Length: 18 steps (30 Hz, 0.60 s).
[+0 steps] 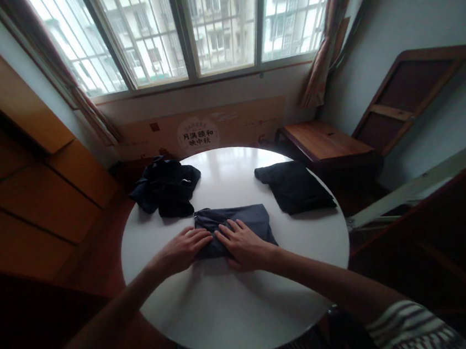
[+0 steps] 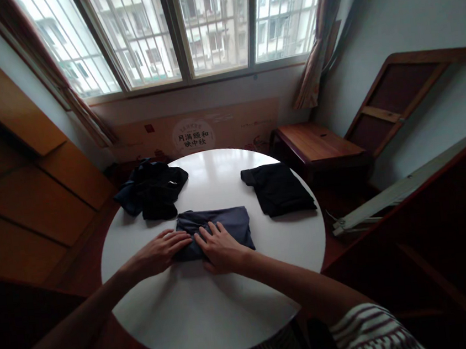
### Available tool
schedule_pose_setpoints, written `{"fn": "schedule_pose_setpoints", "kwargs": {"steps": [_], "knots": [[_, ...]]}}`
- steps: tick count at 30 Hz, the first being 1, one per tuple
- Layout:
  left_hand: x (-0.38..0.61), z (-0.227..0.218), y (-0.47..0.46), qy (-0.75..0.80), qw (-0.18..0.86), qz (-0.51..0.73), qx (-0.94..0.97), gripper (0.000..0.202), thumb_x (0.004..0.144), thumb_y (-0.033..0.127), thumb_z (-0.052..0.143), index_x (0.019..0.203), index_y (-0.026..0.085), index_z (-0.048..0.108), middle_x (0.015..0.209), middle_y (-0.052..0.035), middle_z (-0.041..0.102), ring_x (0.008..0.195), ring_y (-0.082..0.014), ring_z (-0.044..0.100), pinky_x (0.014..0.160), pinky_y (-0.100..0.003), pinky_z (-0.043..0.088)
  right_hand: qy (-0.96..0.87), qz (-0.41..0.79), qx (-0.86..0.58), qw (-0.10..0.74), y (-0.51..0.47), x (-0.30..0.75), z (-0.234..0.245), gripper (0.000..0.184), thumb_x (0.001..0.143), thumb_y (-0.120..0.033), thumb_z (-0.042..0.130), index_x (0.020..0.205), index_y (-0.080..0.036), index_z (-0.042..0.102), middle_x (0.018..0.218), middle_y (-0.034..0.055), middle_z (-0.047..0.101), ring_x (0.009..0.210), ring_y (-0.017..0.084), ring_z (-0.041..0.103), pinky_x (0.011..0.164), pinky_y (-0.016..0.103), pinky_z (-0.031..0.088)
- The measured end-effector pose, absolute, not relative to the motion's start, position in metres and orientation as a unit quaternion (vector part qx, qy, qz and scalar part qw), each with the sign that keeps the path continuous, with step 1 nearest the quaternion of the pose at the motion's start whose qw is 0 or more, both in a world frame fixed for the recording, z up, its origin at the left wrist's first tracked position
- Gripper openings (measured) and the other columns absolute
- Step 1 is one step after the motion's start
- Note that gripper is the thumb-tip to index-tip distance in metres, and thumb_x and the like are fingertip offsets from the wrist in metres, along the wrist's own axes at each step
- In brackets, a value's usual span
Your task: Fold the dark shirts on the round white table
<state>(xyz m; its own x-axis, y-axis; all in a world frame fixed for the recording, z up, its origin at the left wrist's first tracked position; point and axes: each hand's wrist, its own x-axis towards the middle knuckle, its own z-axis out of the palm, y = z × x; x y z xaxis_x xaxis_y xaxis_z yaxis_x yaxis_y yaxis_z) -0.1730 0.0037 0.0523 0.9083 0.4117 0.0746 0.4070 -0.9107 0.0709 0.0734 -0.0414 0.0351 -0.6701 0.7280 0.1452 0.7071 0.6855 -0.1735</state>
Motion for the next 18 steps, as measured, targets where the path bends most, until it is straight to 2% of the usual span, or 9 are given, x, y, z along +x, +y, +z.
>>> {"fn": "schedule_pose_setpoints", "kwargs": {"steps": [3,5,7,9,11,13,16,18], "knots": [[-0.172,0.055,0.016,0.186,0.086,0.099,0.974,0.049,0.080,0.012,0.061,0.128,0.017,0.057,0.128,-0.0147,0.065,0.121,-0.0275,0.059,0.109,-0.047,0.040,-0.900,0.055,-0.409,0.143,-0.038,0.067,0.038,0.076,0.082,-0.044,0.063,0.145,-0.006,0.043,0.134,0.0252,0.053,0.124,0.043,0.046,0.106,0.063,0.031],[-0.167,0.066,0.020,0.216,0.156,0.150,0.952,0.045,0.081,0.018,0.063,0.126,0.018,0.057,0.118,-0.0116,0.069,0.109,-0.0252,0.064,0.103,-0.043,0.046,-0.893,0.107,-0.394,0.190,-0.034,0.069,0.044,0.061,0.081,-0.034,0.064,0.135,-0.009,0.053,0.125,0.0208,0.058,0.117,0.036,0.052,0.104,0.055,0.037],[-0.159,0.088,0.022,0.276,0.234,0.190,0.913,0.045,0.086,0.023,0.060,0.130,0.019,0.054,0.102,-0.0071,0.071,0.088,-0.0203,0.067,0.085,-0.035,0.053,-0.868,0.230,-0.369,0.241,-0.030,0.076,0.056,0.035,0.082,-0.026,0.060,0.114,-0.012,0.064,0.110,0.0138,0.064,0.102,0.028,0.059,0.094,0.043,0.047],[-0.147,0.116,0.023,0.317,0.325,0.218,0.864,0.047,0.091,0.030,0.056,0.136,0.020,0.047,0.091,-0.0039,0.070,0.072,-0.0160,0.064,0.068,-0.026,0.052,-0.798,0.406,-0.350,0.276,-0.028,0.087,0.074,0.021,0.086,-0.030,0.058,0.095,-0.014,0.067,0.093,0.0071,0.066,0.085,0.022,0.063,0.081,0.036,0.051],[-0.134,0.145,0.029,0.317,0.410,0.226,0.825,0.047,0.093,0.036,0.055,0.137,0.021,0.046,0.091,-0.0043,0.070,0.070,-0.0155,0.063,0.061,-0.023,0.049,-0.681,0.584,-0.335,0.289,-0.028,0.096,0.094,0.026,0.084,-0.039,0.065,0.093,-0.015,0.066,0.085,0.0036,0.067,0.077,0.019,0.064,0.075,0.033,0.053],[-0.120,0.166,0.042,0.300,0.466,0.211,0.805,0.046,0.093,0.039,0.057,0.134,0.021,0.049,0.089,-0.0051,0.069,0.068,-0.0159,0.062,0.058,-0.022,0.048,-0.546,0.710,-0.326,0.302,-0.029,0.102,0.110,0.036,0.076,-0.040,0.074,0.101,-0.016,0.065,0.089,0.0035,0.070,0.078,0.019,0.067,0.075,0.032,0.056],[-0.103,0.175,0.076,0.280,0.494,0.187,0.801,0.043,0.090,0.038,0.063,0.128,0.017,0.057,0.070,-0.0007,0.063,0.056,-0.0131,0.056,0.052,-0.021,0.044,-0.409,0.778,-0.333,0.341,-0.029,0.103,0.118,0.044,0.071,-0.034,0.080,0.108,-0.017,0.064,0.091,0.0046,0.072,0.077,0.019,0.070,0.073,0.031,0.059],[-0.097,0.166,0.105,0.284,0.505,0.173,0.797,0.041,0.089,0.036,0.066,0.124,0.015,0.061,0.066,0.0009,0.060,0.055,-0.0120,0.053,0.052,-0.021,0.042,-0.379,0.784,-0.338,0.358,-0.030,0.101,0.110,0.045,0.070,-0.028,0.081,0.110,-0.017,0.063,0.093,0.0052,0.073,0.078,0.019,0.071,0.074,0.031,0.060]]}}
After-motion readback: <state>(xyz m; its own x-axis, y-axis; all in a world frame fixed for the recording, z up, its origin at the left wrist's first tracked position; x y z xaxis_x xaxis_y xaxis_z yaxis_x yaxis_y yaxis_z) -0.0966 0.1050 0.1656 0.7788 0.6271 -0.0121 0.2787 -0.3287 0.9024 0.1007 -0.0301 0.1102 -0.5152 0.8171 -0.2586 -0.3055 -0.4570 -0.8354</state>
